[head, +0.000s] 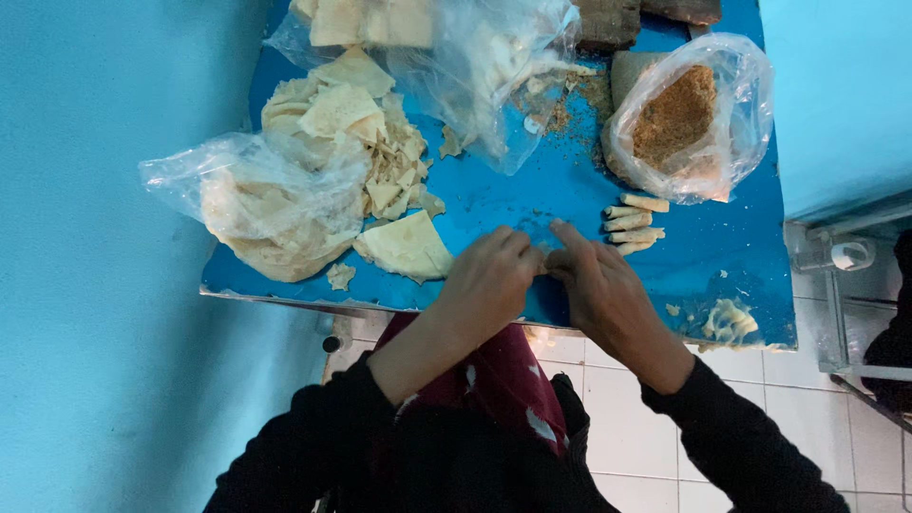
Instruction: The person sits at a small blue table and tears flat pieces of tofu by hand, rolls each piece into a small cylinder between the fingers, and dips the rolled pieces into a plastic bag of brown powder. Rolled pieces accumulate on the table as the person works through the pile of tofu pieces.
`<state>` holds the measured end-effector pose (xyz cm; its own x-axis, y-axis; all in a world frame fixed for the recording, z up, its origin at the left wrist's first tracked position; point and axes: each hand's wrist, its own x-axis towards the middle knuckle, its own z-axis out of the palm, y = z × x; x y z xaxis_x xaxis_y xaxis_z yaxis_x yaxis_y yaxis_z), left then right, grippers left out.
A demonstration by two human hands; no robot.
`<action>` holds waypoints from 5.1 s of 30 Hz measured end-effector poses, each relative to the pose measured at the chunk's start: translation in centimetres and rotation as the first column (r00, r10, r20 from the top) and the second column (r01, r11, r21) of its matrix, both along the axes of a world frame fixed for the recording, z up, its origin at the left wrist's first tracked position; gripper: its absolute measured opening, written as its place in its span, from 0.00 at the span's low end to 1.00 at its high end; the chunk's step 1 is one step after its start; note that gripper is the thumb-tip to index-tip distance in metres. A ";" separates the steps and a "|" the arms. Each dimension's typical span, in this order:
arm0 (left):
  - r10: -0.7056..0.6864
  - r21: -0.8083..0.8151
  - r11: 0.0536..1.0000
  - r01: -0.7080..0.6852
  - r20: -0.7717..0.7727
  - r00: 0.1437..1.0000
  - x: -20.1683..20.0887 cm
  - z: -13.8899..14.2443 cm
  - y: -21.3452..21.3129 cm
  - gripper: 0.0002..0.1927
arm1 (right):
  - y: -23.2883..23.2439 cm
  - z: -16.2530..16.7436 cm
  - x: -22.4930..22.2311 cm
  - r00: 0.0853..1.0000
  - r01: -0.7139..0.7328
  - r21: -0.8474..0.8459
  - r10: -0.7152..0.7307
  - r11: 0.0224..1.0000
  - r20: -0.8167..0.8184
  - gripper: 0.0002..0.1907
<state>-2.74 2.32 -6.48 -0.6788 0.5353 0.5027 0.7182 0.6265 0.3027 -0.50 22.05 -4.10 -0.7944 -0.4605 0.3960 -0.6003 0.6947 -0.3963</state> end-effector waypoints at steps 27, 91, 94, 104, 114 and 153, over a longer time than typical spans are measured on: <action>0.071 -0.278 0.952 -0.129 -0.209 0.975 4.0 2.0 0.5 0.05 | 0.7 0.4 1.1 0.980 -0.057 -0.116 0.078 0.992 0.185 0.36; 0.195 0.492 0.813 -0.312 0.275 0.941 3.4 4.9 -6.8 0.26 | -6.0 2.2 -3.3 0.635 0.451 -0.838 0.550 0.306 0.543 0.29; 0.017 0.572 0.777 -0.264 0.399 0.917 3.5 5.4 -5.2 0.18 | -5.5 2.1 -2.6 0.610 0.457 -0.833 0.572 0.312 0.549 0.28; -0.223 0.679 0.574 -0.459 0.668 0.709 2.8 3.6 -3.2 0.16 | -4.7 0.4 0.2 0.655 0.386 -0.815 0.494 0.432 0.571 0.38; -0.139 0.557 0.712 -0.428 0.709 0.692 3.4 2.3 -2.5 0.13 | -3.2 0.4 0.9 0.673 0.453 -0.757 0.376 0.472 0.637 0.34; 0.205 0.635 0.628 -0.450 0.423 0.883 2.5 2.3 -9.0 0.15 | -12.4 0.8 -2.5 0.967 0.007 -0.421 0.101 0.907 0.234 0.29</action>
